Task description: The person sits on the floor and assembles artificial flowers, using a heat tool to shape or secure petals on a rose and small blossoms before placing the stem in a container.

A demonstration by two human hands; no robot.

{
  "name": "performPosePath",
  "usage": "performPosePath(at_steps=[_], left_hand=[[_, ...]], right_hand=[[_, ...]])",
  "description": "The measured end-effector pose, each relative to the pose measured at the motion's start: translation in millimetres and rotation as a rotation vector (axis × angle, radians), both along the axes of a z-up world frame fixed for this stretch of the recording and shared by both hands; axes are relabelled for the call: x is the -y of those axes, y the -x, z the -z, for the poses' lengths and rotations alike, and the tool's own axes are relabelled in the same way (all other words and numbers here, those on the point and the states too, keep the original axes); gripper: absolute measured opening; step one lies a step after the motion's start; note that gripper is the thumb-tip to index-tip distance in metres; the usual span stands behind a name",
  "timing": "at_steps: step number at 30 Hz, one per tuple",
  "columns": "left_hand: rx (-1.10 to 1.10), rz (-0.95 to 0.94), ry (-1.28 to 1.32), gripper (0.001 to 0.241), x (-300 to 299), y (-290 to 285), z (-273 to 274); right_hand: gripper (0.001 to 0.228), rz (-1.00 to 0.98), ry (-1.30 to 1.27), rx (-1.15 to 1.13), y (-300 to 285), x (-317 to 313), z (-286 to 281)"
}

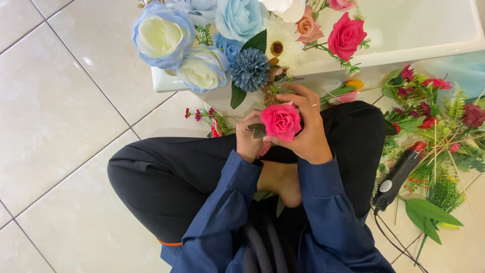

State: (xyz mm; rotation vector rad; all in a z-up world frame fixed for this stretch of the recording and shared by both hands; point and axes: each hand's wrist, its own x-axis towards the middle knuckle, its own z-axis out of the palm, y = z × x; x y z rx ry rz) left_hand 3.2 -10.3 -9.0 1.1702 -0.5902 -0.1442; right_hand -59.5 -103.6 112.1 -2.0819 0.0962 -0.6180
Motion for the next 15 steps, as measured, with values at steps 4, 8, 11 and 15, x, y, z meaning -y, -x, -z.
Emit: performPosePath(at_steps=[4,8,11,15], left_hand=[[0.019,0.012,0.019,0.021,-1,-1,0],[0.023,0.015,0.022,0.028,-1,-1,-1],[0.047,0.000,0.000,0.023,1,-2,-1],[0.052,-0.017,-0.002,0.027,1,1,-2]], right_hand=[[0.070,0.020,0.054,0.048,0,3,12],[0.068,0.039,0.079,0.132,-2,7,28],[0.053,0.065,0.041,0.176,-5,5,33],[0.032,0.055,-0.049,0.126,-4,1,35]])
